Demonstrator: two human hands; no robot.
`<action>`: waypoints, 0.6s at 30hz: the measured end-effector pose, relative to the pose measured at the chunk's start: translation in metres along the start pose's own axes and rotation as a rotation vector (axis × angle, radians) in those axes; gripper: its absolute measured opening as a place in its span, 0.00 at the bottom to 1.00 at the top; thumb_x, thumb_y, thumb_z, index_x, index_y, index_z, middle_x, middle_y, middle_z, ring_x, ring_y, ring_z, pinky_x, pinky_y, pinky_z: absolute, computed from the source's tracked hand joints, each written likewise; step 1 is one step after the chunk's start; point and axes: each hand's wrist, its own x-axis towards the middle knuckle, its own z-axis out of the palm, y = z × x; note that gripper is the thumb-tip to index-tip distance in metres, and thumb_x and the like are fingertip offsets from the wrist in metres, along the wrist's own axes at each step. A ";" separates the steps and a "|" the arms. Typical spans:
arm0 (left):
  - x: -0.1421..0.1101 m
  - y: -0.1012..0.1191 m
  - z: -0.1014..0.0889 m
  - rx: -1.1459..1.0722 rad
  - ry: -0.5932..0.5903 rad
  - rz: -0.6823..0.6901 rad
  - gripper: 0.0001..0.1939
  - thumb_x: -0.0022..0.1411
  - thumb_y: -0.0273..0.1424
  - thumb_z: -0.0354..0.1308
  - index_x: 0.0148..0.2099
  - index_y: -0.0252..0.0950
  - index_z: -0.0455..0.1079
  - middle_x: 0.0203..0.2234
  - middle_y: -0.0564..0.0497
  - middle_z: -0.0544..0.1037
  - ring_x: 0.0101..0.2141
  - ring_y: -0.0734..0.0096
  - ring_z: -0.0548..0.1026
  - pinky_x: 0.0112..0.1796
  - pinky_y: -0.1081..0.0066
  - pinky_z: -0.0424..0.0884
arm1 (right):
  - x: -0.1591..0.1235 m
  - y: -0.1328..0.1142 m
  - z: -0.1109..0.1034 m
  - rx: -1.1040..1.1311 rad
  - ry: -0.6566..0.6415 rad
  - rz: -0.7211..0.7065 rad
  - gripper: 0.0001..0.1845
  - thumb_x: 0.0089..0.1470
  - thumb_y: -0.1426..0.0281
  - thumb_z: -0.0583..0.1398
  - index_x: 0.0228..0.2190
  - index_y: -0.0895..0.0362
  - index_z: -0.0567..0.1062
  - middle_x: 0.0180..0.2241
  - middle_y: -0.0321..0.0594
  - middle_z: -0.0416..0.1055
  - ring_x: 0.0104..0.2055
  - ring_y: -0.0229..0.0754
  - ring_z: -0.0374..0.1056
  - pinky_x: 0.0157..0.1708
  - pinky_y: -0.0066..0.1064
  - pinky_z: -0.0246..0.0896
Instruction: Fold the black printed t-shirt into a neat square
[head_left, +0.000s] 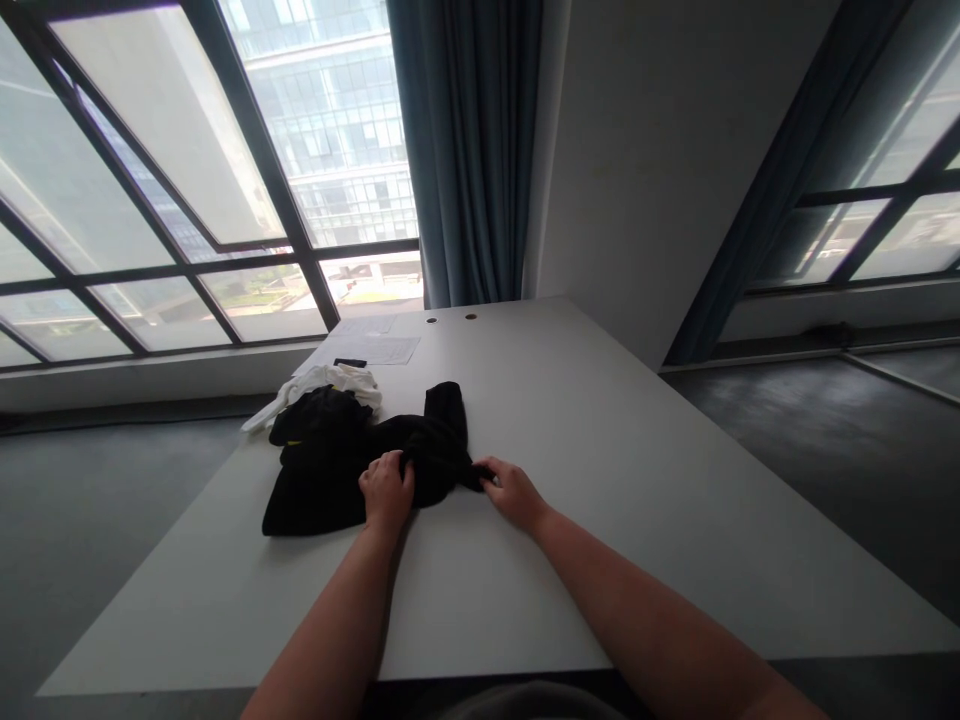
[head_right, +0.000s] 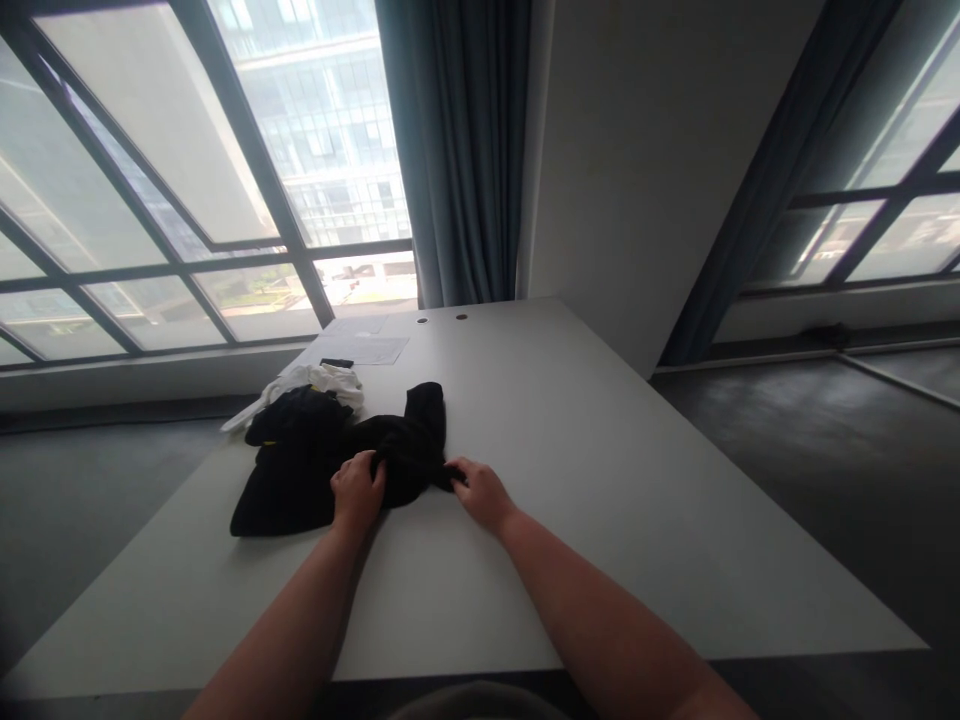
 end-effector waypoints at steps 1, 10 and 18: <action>-0.003 0.004 -0.002 -0.004 0.032 0.039 0.15 0.72 0.35 0.51 0.54 0.37 0.74 0.48 0.41 0.80 0.51 0.50 0.75 0.56 0.48 0.64 | -0.001 0.001 0.000 0.014 0.009 0.009 0.17 0.55 0.72 0.58 0.46 0.52 0.80 0.42 0.41 0.81 0.43 0.46 0.75 0.49 0.39 0.68; -0.026 0.040 -0.020 -0.118 0.063 0.474 0.09 0.70 0.34 0.56 0.42 0.40 0.78 0.57 0.43 0.75 0.58 0.52 0.70 0.61 0.49 0.63 | -0.008 0.015 -0.028 0.296 0.238 0.223 0.15 0.57 0.60 0.56 0.43 0.54 0.75 0.38 0.41 0.77 0.42 0.48 0.73 0.46 0.39 0.70; -0.028 0.044 -0.017 -0.235 -0.162 0.667 0.17 0.73 0.34 0.52 0.33 0.39 0.78 0.63 0.47 0.72 0.61 0.54 0.69 0.61 0.51 0.67 | -0.009 0.005 -0.034 0.484 -0.040 0.168 0.24 0.61 0.59 0.57 0.57 0.54 0.71 0.46 0.43 0.78 0.48 0.48 0.75 0.51 0.41 0.70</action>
